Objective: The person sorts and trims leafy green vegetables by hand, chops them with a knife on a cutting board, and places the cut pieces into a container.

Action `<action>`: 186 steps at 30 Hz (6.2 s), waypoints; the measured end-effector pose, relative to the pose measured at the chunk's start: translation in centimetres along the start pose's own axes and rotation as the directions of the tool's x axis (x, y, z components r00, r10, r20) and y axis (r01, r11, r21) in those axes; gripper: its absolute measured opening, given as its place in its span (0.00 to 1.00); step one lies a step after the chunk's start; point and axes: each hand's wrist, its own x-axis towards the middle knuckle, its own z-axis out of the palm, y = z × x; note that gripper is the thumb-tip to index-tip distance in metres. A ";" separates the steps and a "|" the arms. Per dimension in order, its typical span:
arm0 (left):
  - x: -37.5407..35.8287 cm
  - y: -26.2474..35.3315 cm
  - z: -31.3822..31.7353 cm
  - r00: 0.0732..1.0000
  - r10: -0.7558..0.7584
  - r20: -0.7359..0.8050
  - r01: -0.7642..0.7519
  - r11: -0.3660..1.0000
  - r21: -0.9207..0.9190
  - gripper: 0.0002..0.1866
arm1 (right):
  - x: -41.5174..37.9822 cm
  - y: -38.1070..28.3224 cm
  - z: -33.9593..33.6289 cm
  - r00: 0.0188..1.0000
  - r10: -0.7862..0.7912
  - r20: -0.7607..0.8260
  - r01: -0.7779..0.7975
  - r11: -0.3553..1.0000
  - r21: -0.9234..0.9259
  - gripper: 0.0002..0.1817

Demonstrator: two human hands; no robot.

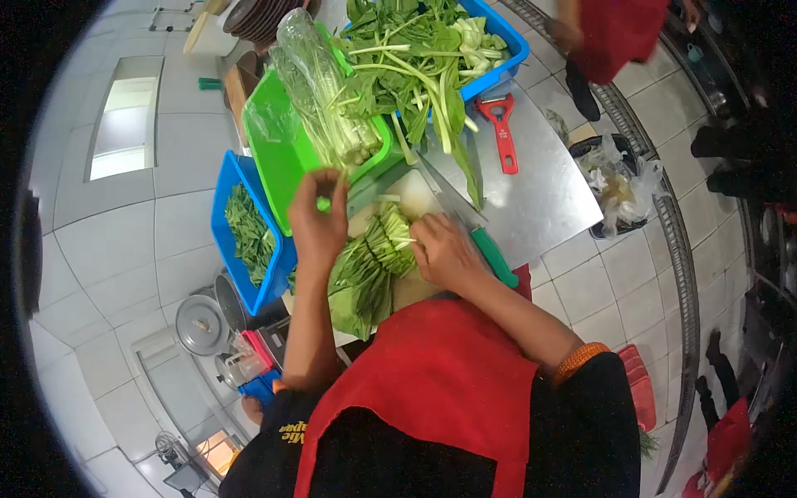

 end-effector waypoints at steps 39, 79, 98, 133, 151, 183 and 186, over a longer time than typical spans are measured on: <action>-18.7 -9.4 -2.9 0.823 -0.378 0.424 0.568 0.524 -0.635 0.07 | -5.0 -9.7 3.3 0.997 0.077 -0.024 -0.079 0.991 -0.107 0.16; -19.2 -12.7 -4.4 0.889 -0.221 0.401 0.136 0.964 0.229 0.66 | 6.9 -5.1 7.6 0.549 0.243 0.800 0.598 0.555 -0.578 0.65; -16.9 -14.6 -3.5 0.760 -0.208 0.616 0.004 0.949 0.316 0.76 | -5.8 -1.7 -0.5 0.862 0.485 -0.146 -0.413 0.507 -0.756 0.20; -17.2 -15.0 -3.9 0.738 -0.124 0.664 -0.046 0.971 0.233 0.71 | -8.3 -13.7 15.4 0.773 0.632 -0.060 -0.629 0.775 0.061 0.13; -18.3 -15.6 -3.3 0.853 -0.082 0.516 -0.005 0.986 0.165 0.67 | -10.2 -19.5 11.6 0.634 0.765 0.111 -0.495 0.512 -0.702 0.16; -18.9 -15.3 -2.9 0.916 -0.203 0.346 0.123 0.963 0.239 0.55 | -10.5 -12.5 14.3 0.751 0.644 0.143 -0.407 0.623 -0.668 0.13; -18.9 -15.7 -2.2 0.934 -0.188 0.303 0.108 0.959 0.261 0.53 | -13.4 -13.2 12.7 0.672 0.724 0.155 -0.486 0.589 -0.645 0.13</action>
